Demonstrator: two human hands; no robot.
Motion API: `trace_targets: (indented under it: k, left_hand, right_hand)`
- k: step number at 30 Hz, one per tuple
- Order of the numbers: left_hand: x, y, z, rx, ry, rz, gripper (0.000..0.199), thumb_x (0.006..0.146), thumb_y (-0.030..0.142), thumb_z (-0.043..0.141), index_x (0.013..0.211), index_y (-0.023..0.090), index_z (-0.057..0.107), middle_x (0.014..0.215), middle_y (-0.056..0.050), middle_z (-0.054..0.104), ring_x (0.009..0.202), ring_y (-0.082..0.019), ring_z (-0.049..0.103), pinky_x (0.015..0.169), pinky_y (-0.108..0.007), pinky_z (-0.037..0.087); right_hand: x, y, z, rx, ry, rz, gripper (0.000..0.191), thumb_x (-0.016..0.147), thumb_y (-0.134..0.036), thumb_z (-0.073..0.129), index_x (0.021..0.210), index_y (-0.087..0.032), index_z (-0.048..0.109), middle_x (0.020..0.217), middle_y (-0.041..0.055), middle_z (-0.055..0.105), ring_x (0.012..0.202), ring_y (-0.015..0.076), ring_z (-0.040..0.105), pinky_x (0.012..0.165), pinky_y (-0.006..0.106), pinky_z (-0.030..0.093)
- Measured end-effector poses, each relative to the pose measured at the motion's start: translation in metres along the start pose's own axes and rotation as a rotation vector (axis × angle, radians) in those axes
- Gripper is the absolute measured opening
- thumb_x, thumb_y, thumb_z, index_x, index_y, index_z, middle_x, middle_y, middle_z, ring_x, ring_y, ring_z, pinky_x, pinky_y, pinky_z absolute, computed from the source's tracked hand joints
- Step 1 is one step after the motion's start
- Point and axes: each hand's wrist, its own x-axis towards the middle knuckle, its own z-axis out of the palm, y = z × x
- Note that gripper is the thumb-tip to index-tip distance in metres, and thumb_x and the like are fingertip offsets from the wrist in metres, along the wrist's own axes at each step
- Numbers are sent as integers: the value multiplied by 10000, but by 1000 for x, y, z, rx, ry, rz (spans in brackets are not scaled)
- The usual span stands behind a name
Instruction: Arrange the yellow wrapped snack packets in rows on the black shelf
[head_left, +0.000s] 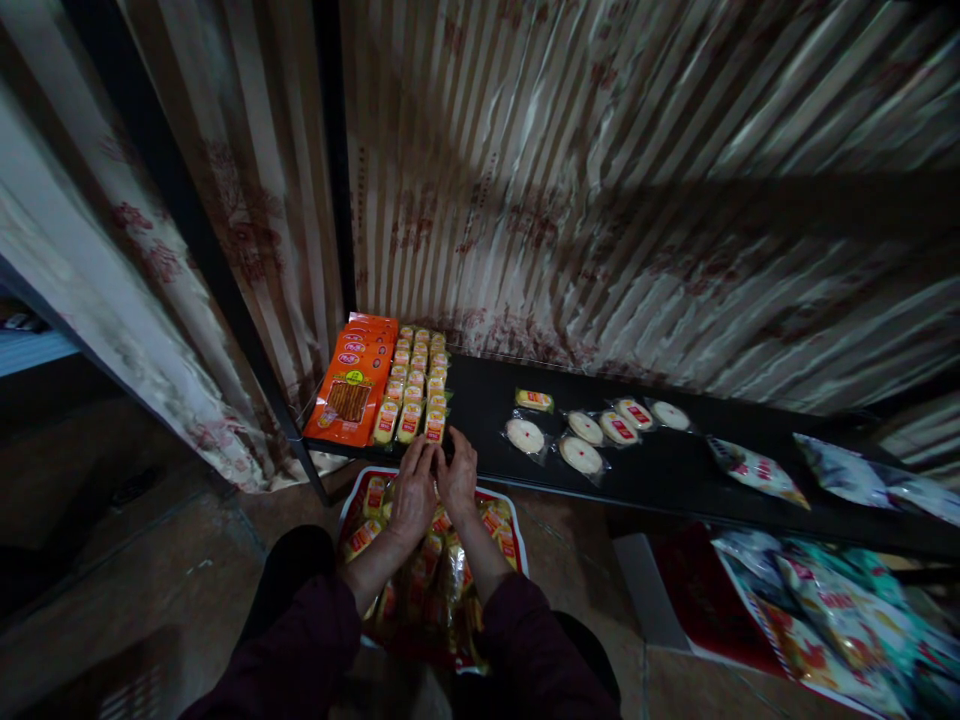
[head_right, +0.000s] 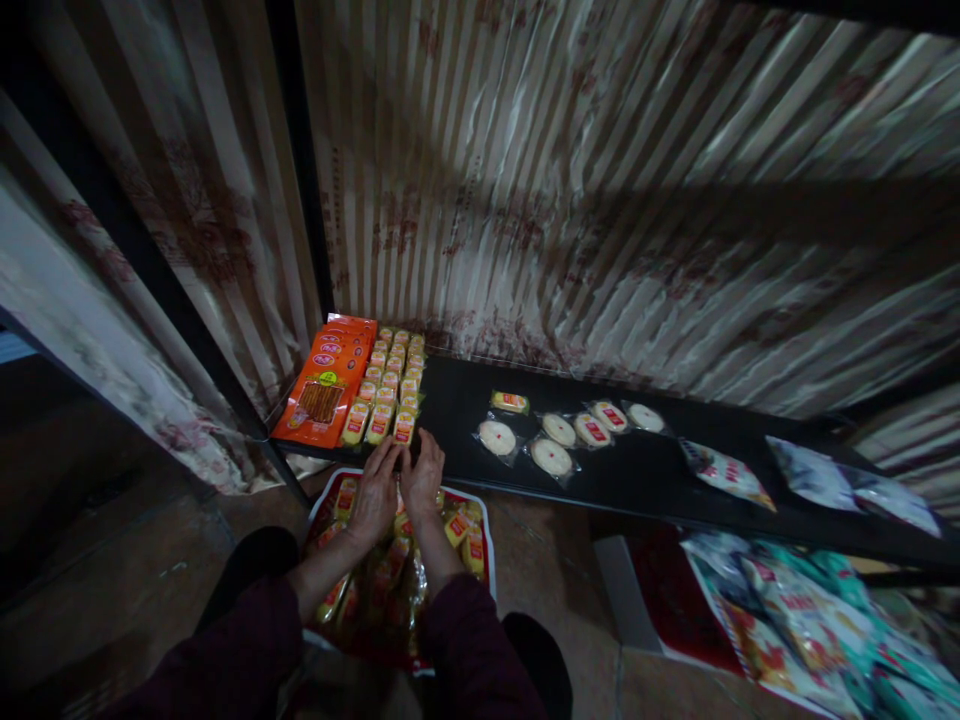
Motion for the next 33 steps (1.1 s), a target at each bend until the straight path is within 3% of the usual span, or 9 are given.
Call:
trace_targets:
  k: [6,11,16,21,26,33]
  left_hand:
    - [-24,4,-2,35,7,-2,506,779,23,394,1234,170,562,1361,-119,504,1305,-222,428,1115,-435,352]
    - [-58,0,-2,123,-35,-63,472,794,32,390,1206,159,583,1338,-126,527,1301,-230,429,1096,-451,371]
    - [-92,-10,-17,381,-166,-161,413,841,125,416,1218,109,584,1412,-160,455,1394,-288,281,1125,-493,290]
    - [-110,-21,-43,616,-269,-331,562,774,149,517,1333,108,491,1502,-182,313,1426,-354,155,1125,-530,229]
    - [-120,-34,-52,638,-335,-414,625,760,91,479,1380,45,415,1481,-221,332,1396,-339,263,1120,-457,272]
    - [-129,-37,-45,505,-287,-390,555,799,115,441,1350,44,445,1407,-199,453,1320,-294,407,1102,-418,317]
  right_hand:
    - [-23,-5,-11,-21,42,-31,447,888,-352,429,1269,-132,509,1316,163,511,1240,261,424,1023,450,359]
    - [-61,-7,-16,-38,55,-34,414,893,-321,410,1249,-145,525,1313,152,509,1236,255,428,1032,472,347]
    - [-113,-1,-9,-50,-62,-4,369,877,-258,412,1184,-146,583,1225,137,583,1175,249,483,1019,470,373]
    - [-156,0,4,-85,-257,13,409,859,-155,389,1215,-120,587,1234,154,605,1157,252,519,1020,455,387]
    - [-179,-5,12,-104,-414,-26,498,803,-100,453,1292,-99,543,1304,153,573,1265,263,455,1090,448,325]
    - [-183,1,12,12,-383,47,483,806,-138,458,1276,-144,567,1277,122,598,1267,239,461,1089,424,349]
